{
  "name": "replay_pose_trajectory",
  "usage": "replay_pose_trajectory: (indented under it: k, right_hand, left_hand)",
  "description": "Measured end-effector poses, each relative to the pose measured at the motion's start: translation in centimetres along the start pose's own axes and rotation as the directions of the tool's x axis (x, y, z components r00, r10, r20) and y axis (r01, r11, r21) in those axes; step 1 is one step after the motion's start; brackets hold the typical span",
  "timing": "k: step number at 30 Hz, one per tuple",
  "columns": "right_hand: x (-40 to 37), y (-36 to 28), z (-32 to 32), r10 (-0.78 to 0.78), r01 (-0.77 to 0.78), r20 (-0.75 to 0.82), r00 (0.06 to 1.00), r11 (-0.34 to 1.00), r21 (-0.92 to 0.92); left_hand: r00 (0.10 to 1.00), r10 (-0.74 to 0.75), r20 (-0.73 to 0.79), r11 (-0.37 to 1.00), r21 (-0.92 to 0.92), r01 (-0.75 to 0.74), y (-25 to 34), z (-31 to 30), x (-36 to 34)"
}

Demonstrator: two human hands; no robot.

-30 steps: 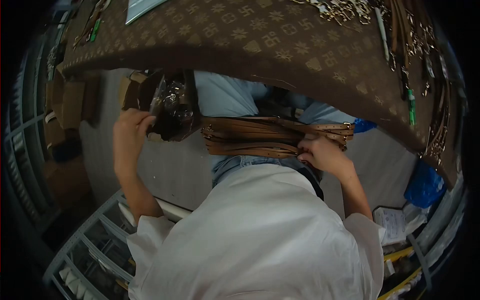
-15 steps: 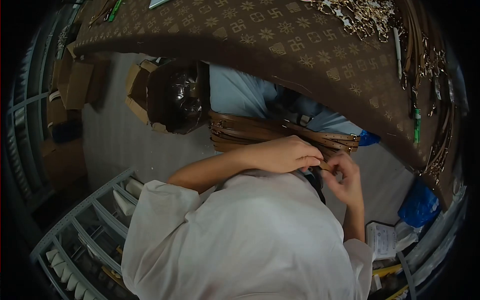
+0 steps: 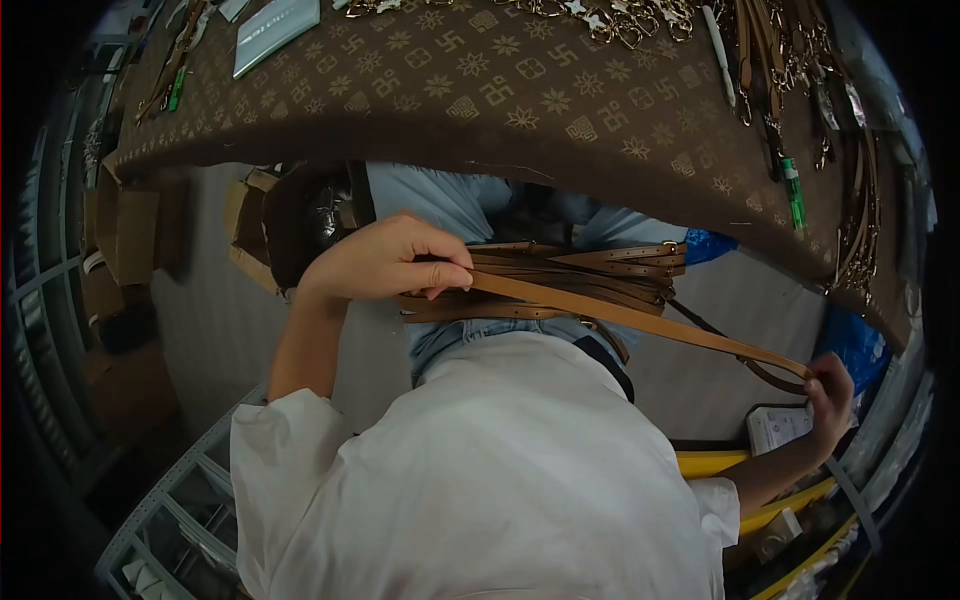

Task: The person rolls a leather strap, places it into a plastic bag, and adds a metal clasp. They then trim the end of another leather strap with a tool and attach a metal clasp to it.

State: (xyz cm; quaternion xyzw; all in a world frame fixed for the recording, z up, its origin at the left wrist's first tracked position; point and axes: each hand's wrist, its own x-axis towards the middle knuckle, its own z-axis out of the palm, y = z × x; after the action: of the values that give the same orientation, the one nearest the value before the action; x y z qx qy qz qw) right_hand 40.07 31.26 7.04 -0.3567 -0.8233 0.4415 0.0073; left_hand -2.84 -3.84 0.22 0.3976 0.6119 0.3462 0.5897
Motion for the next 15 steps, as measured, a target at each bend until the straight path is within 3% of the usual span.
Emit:
replay_pose_trajectory:
  k: [3, 5, 7, 9, 11, 13, 14, 15]
  right_hand:
    - [2.4, 0.7, 3.9, 0.043, -0.044, 0.094, 0.995, 0.999, 0.008]
    - [5.3, -2.6, 6.2, 0.002, 0.032, 0.445, 0.896, 0.997, -0.070]
    - [7.1, -5.1, 10.1, -0.272, 0.252, 0.498, 0.823, 0.962, 0.109]
    - [9.1, -8.6, 12.9, -0.412, 0.388, 0.585, 0.698, 0.905, 0.174]
    - [9.9, -12.2, 16.5, -0.540, 0.399, 0.571, 0.619, 0.842, 0.363]
    - [10.4, -14.2, 19.7, -0.760, 0.532, 0.397, 0.514, 0.646, 0.548]
    - [10.4, -15.3, 20.1, -0.758, 0.546, 0.382, 0.529, 0.648, 0.531]
    - [10.5, -16.3, 20.4, -0.694, 0.421, 0.387, 0.608, 0.694, 0.584]
  left_hand:
    - [0.987, 0.114, -0.114, 0.988, 0.119, -0.101, 0.7, -0.2, -0.4]
    - [0.988, 0.101, -0.119, 0.987, 0.133, -0.085, 2.2, -0.2, -0.5]
    - [0.990, 0.086, -0.116, 0.986, 0.152, -0.068, 3.3, -0.1, -0.5]
    - [0.991, 0.119, -0.059, 0.988, 0.110, -0.112, 4.1, 0.5, -0.5]
    - [0.984, 0.178, -0.033, 0.975, 0.140, -0.172, 4.8, 1.0, -0.2]
    - [0.954, 0.299, 0.020, 0.938, 0.180, -0.298, 5.4, 1.0, 0.1]
    - [0.948, 0.316, 0.041, 0.929, 0.192, -0.318, 5.7, 1.2, 0.3]
    - [0.843, 0.477, -0.248, 0.855, 0.351, -0.381, 6.0, 1.5, 0.5]
